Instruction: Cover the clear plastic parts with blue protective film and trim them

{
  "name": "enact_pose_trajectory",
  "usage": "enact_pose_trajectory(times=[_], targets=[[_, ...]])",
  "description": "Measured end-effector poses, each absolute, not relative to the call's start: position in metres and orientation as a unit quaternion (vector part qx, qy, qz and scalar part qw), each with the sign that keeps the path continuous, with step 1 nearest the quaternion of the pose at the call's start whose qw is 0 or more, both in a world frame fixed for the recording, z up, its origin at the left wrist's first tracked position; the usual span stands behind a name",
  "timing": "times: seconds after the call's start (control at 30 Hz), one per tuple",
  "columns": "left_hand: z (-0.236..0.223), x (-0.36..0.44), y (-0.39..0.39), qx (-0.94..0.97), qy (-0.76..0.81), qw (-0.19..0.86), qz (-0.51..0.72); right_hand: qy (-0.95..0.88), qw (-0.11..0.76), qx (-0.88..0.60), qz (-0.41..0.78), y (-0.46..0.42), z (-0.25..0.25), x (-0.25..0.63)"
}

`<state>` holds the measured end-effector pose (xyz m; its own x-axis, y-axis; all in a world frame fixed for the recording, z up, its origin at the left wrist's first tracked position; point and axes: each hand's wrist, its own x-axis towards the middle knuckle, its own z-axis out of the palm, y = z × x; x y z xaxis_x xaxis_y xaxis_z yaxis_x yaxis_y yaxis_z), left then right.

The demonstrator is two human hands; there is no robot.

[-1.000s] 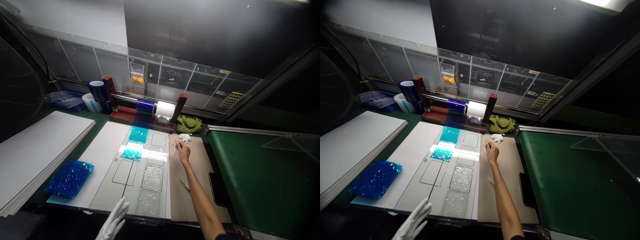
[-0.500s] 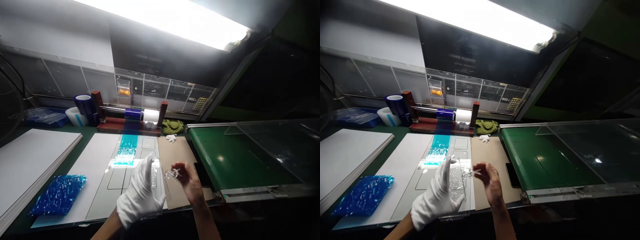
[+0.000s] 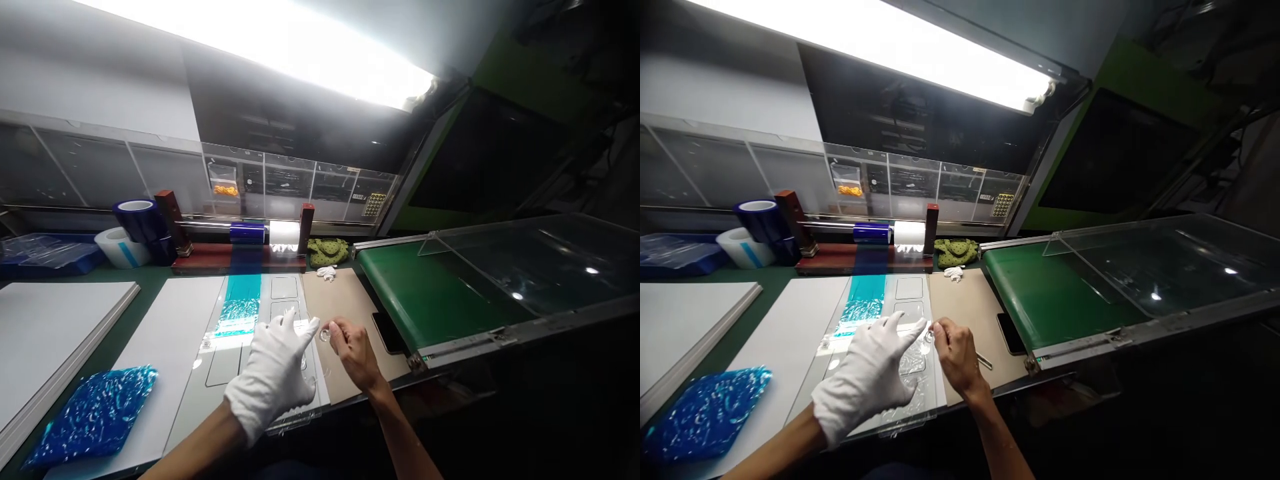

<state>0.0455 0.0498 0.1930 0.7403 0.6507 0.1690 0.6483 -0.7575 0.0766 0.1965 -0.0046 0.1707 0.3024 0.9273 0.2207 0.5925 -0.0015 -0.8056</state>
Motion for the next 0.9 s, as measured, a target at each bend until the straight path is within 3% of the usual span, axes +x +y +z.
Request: enact_pose_trajectory(times=[0.13, 0.27, 0.33, 0.43, 0.5, 0.57, 0.67, 0.8, 0.9], targets=[[0.201, 0.064, 0.043, 0.925, 0.376, -0.038, 0.027, -0.615, 0.325, -0.716, 0.058, -0.009, 0.173, 0.184], [0.205, 0.068, 0.045, 0.934, 0.354, -0.039, 0.018, -0.597, 0.35, -0.718, 0.081, -0.016, 0.173, 0.185], [0.199, 0.06, 0.05, 0.945, 0.319, -0.008, 0.072, -0.553, 0.417, -0.706, 0.145, -0.019, 0.172, 0.191], [0.173, 0.046, 0.058, 0.943, 0.232, 0.092, 0.219, -0.455, 0.542, -0.62, 0.339, -0.019, 0.167, 0.199], [0.15, 0.044, 0.058, 0.912, 0.187, 0.166, 0.324, -0.388, 0.581, -0.543, 0.465, -0.016, 0.164, 0.202], [0.135, 0.049, 0.054, 0.875, 0.187, 0.212, 0.392, -0.352, 0.591, -0.519, 0.507, -0.016, 0.164, 0.203], [0.141, 0.057, 0.046, 0.888, 0.234, 0.189, 0.349, -0.404, 0.563, -0.611, 0.383, -0.022, 0.174, 0.2], [0.178, 0.061, 0.039, 0.935, 0.294, 0.082, 0.18, -0.519, 0.401, -0.745, 0.124, -0.032, 0.19, 0.189], [0.188, 0.058, 0.04, 0.942, 0.297, 0.079, 0.132, -0.504, 0.413, -0.742, 0.159, -0.029, 0.181, 0.197]])
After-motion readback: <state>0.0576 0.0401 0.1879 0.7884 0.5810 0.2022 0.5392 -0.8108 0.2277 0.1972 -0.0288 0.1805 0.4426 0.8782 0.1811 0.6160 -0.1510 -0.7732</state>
